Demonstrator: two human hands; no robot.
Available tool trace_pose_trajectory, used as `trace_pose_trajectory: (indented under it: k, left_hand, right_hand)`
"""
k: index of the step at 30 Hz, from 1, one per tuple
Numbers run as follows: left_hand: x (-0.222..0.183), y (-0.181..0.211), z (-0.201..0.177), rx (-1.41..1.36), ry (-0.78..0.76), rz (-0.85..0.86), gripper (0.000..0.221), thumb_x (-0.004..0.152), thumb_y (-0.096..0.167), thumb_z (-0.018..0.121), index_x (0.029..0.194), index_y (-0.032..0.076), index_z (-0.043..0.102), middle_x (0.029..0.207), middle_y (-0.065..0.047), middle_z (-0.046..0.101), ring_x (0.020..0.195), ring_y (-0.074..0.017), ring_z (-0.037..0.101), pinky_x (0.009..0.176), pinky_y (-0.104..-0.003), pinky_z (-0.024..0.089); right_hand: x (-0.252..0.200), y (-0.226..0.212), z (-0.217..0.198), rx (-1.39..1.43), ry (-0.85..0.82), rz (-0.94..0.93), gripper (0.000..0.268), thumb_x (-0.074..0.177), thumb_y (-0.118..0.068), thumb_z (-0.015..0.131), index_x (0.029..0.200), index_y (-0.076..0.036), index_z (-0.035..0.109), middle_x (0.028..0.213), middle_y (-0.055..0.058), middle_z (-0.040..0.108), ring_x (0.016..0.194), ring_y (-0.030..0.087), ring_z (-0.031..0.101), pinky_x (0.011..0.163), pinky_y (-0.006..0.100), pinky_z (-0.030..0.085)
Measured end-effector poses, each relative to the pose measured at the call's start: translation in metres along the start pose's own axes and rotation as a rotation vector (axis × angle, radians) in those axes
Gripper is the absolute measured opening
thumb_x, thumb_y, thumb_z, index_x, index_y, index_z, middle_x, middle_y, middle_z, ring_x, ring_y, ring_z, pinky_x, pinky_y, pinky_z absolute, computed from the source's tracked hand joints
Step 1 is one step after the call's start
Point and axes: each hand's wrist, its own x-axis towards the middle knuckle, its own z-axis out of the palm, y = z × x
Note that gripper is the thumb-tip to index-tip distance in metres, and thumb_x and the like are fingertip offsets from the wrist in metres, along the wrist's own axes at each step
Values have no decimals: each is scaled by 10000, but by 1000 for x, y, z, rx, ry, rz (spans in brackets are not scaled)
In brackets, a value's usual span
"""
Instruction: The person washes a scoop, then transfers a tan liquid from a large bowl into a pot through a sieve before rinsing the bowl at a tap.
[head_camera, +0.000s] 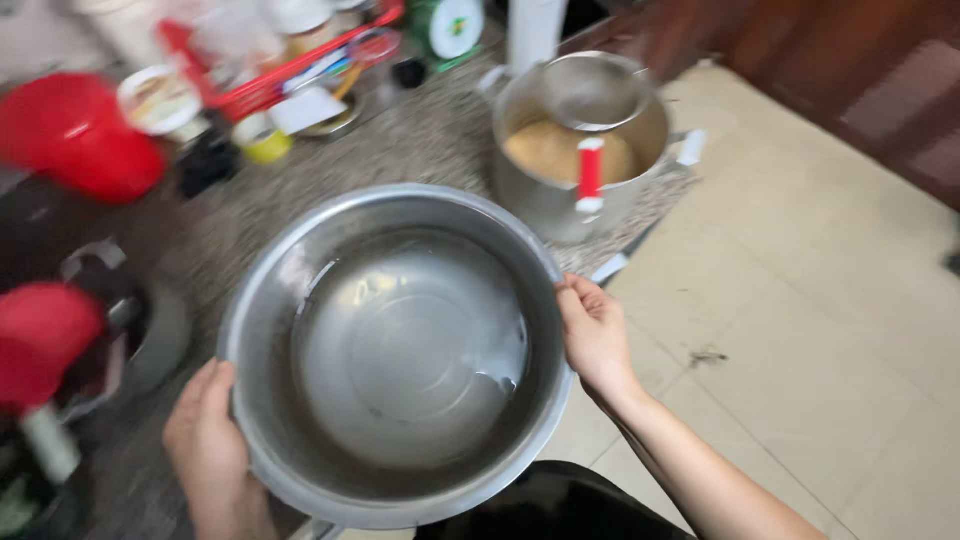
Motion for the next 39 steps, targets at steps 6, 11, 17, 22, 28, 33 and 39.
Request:
trace_pose_trajectory:
  k: [6,11,17,22,28,33,39]
  left_hand:
    - [42,33,108,-20,-158,-54,335,1045,147,615,1307,-55,668,1175,-109,727,1007,-158,691,880,-265,536]
    - [56,65,161,70,-185,-26,318,1023,113,611,1303,-28,663,1155,-99,735,987,-151,706,875,-256,557]
    - [60,81,200,88,-249,12,234,1040,97,610,1221,-23,697,1105,-86,746,934,-142,705,847,-239,550]
    - [58,100,232,114,-159,38,180,1043,80,636,1180,-8,711,1072,-89,746,886,-152,706,808,-247,561]
    - [55,107,259,105,-108,105,160,1051,61,636,1144,-30,728,1025,-117,750,819,-179,715,751,-282,584]
    - [55,103,288,55,-83,137,130,1050,25,659,1126,-45,739,1032,-133,763,831,-181,735,787,-283,613]
    - [43,106,318,111,-59,199,132,1064,-4,642,1142,-60,733,1037,-143,756,819,-187,724,770,-283,602]
  right_hand:
    - [56,-38,-28,108,50,-79,260,1049,-170,503,1100,-12,703,885,-19,724,734,30,604,698,198,492]
    - [89,-54,-46,218,14,-58,273,1116,-174,519,1043,25,693,866,0,679,715,46,549,666,215,453]
    - [135,-78,-68,193,-44,64,268,1077,-174,515,1060,30,687,864,8,695,717,57,572,653,225,468]
    - [173,-104,-88,190,-201,246,333,1026,-181,485,1203,-2,703,674,-51,579,521,40,449,486,212,345]
    - [224,-106,-109,173,-394,289,383,1011,-163,487,1307,-24,686,557,-82,422,420,32,303,415,233,230]
    - [263,-105,-127,187,-485,311,392,1014,-153,486,1340,-18,658,530,-84,391,395,35,273,396,240,214]
    - [295,-103,-145,171,-567,332,425,1024,-151,458,1400,-19,607,510,-74,371,381,43,265,384,244,214]
